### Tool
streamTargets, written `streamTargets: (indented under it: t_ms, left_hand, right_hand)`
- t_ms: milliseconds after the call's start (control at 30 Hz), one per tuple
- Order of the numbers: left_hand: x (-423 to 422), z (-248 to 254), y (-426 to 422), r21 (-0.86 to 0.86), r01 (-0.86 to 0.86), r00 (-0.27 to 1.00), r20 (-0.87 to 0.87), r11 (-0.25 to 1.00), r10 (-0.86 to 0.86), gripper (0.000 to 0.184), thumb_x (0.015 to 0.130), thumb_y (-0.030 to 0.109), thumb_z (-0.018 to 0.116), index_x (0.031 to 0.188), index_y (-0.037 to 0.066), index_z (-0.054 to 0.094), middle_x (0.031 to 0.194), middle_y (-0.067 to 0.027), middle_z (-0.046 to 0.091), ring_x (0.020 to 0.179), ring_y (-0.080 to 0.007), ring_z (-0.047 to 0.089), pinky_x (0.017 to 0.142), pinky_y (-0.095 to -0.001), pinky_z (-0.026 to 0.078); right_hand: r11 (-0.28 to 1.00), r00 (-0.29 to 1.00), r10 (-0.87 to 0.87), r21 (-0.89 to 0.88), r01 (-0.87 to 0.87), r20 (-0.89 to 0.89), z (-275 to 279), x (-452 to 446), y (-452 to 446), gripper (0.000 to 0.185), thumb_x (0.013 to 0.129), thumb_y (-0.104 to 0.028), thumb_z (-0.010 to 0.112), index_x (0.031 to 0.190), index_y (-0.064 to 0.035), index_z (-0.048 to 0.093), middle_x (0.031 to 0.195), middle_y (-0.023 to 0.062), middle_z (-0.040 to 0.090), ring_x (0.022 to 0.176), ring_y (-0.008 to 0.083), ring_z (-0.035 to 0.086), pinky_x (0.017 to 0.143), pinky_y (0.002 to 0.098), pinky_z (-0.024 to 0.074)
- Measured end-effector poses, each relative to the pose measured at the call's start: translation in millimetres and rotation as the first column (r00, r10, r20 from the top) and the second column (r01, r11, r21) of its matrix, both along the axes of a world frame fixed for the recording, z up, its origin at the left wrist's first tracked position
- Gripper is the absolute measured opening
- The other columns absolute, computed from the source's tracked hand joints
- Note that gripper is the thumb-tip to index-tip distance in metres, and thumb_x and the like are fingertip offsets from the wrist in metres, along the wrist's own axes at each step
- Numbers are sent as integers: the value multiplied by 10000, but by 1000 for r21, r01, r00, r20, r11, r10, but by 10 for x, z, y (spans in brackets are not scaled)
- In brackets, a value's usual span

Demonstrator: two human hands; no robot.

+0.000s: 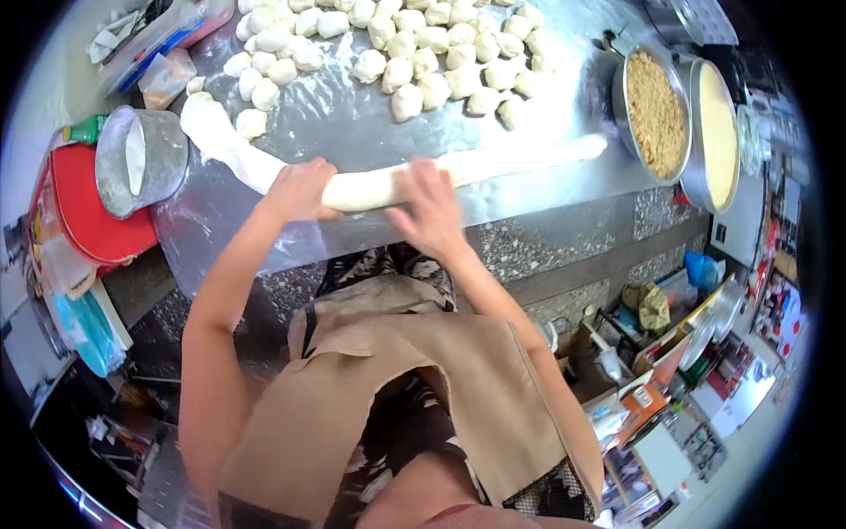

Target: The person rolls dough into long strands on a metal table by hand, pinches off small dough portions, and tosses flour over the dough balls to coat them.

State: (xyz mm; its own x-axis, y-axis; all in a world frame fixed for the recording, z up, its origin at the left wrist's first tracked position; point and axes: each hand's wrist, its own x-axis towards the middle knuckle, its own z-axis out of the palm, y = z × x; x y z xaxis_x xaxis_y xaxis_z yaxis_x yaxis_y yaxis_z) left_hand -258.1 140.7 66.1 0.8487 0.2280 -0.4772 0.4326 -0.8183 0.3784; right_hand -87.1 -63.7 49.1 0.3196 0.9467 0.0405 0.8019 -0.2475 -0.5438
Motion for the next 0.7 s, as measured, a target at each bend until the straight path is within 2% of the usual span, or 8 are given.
streamTargets:
  t_ms: [33,67,167,267,333,467,600,700]
  left_hand:
    - [-19,-73,147,2,18,1000,5,1000,-18,685,649,400,805,1199,62,575,1020,-140,623,878,-307,620,831,-422,490]
    - [-52,-168,284,-248,-65,988,-155,966,27,631,689,449,765,1147,42,616,957,-145,649,841,-296,640,792,-411,500]
    - [-504,-52,631,-637,-511,829,-543,577,134,602,755,529,688,991,-24,688,838,-128,691,821,-241,667,761,-345,501]
    - [-1225,86,878,-569,-321,881,-472,757,19,578,739,498,712,1010,-10,668,879,-157,691,836,-282,665,782,-359,503]
    - [-1666,123,919,-185,-157,937,-338,970,87,531,717,454,742,1012,21,652,936,-182,688,866,-312,663,801,-372,502]
    - [-2109,39,926,-266,-354,932,-180,896,315,497,713,383,781,1014,11,644,952,-188,684,869,-303,666,790,-384,506]
    - [-2227,-133,1169,-256,-598,801,-143,760,582,414,783,351,745,962,-10,652,863,-140,690,782,-227,657,720,-339,508]
    - [-2301,-101,1256,-214,-625,775,-54,751,630,322,831,292,709,908,-16,655,798,-116,686,724,-193,647,671,-317,501]
  right_hand:
    - [998,988,44,39,-50,148,-148,-187,245,567,854,-430,579,1295,-77,530,1370,226,461,1313,359,387,1084,497,281]
    - [998,992,-1,-65,10,126,-223,-155,555,588,863,-462,546,1310,-81,522,1375,227,455,1322,349,376,1085,494,280]
    - [985,977,-120,-102,139,175,-430,7,1213,615,875,-501,504,1335,-93,508,1386,221,447,1333,339,361,1095,490,268]
    - [985,960,-110,-103,140,257,-413,-224,871,625,884,-552,456,1359,-148,500,1435,186,414,1337,354,352,1111,527,218]
    - [986,943,-104,-90,139,315,-495,-638,156,647,884,-583,433,1368,-159,494,1455,181,392,1347,361,337,1115,555,175]
    - [979,920,-172,-46,200,353,-590,-815,47,667,883,-595,411,1362,-139,493,1455,184,388,1353,362,334,1122,567,131]
    - [948,927,-270,-97,303,261,-419,-167,1353,595,860,-446,496,1341,-97,490,1423,173,426,1304,358,393,1069,497,308]
    - [958,936,-113,-214,192,333,-318,-237,1037,551,906,-451,468,1349,-123,483,1449,151,402,1332,372,356,1100,518,257]
